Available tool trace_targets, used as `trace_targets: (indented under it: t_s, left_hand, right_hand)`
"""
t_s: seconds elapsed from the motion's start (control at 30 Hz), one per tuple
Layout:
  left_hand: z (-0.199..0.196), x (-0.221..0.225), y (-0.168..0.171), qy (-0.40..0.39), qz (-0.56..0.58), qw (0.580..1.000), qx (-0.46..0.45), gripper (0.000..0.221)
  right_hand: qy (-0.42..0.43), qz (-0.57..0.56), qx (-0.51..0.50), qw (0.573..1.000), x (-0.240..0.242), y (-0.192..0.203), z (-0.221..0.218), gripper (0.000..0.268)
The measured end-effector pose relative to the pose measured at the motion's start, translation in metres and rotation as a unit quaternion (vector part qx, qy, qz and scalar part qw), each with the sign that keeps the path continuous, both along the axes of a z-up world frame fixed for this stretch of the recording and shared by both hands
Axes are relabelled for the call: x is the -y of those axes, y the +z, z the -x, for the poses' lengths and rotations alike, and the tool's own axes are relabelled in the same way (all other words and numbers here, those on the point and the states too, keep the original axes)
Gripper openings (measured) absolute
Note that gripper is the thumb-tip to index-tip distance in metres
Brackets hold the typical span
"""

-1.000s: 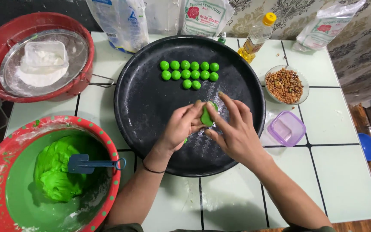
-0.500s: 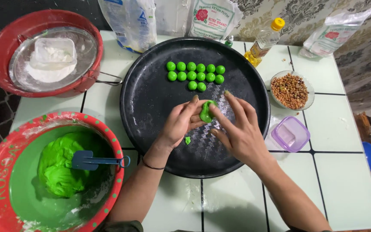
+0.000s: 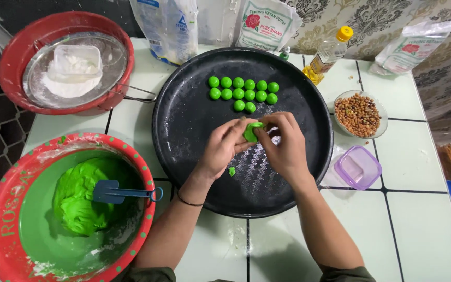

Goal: Preparing stuffed dough balls by placing a peanut inside a piece of green dough and rolling it into a sphere

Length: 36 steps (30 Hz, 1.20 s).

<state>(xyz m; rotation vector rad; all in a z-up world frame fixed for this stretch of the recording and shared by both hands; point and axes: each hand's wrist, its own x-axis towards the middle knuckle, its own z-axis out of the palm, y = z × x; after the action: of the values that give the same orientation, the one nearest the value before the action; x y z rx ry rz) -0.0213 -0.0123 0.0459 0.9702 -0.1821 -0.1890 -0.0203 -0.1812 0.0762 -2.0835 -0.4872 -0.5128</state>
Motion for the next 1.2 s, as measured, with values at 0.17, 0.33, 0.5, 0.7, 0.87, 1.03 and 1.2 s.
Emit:
trace_targets:
  t_s: [0.17, 0.33, 0.5, 0.7, 0.87, 1.03, 1.2]
  left_hand:
    - [-0.01, -0.004, -0.021, 0.079, -0.121, 0.987, 0.074, 0.041]
    - [-0.013, -0.017, -0.013, 0.135, -0.232, 0.96, 0.084, 0.025]
    - [-0.011, -0.013, -0.01, 0.152, -0.217, 0.961, 0.081, 0.02]
    - [-0.021, -0.011, -0.035, 0.127, -0.126, 0.982, 0.052, 0.027]
    - [-0.019, -0.007, -0.038, 0.111, -0.177, 0.974, 0.085, 0.026]
    - [-0.014, -0.009, -0.037, 0.062, -0.2, 0.969, 0.128, 0.036]
    - [-0.022, -0.012, -0.037, 0.061, -0.207, 0.962, 0.167, 0.054]
  right_hand:
    - [0.005, -0.034, -0.065, 0.997, -0.005, -0.01, -0.008, 0.016]
    - [0.079, -0.173, -0.162, 0.968, -0.006, -0.001, -0.008, 0.018]
    - [0.134, -0.147, -0.18, 0.963, -0.006, -0.026, -0.022, 0.035]
    - [0.121, -0.185, -0.189, 0.957, -0.004, -0.027, -0.022, 0.014]
    - [0.127, -0.218, -0.213, 0.944, 0.0, -0.036, -0.025, 0.015]
    - [0.088, -0.15, -0.197, 0.965, 0.022, -0.062, -0.041, 0.015]
    - [0.098, -0.258, -0.227, 0.934, 0.015, -0.046, -0.033, 0.025]
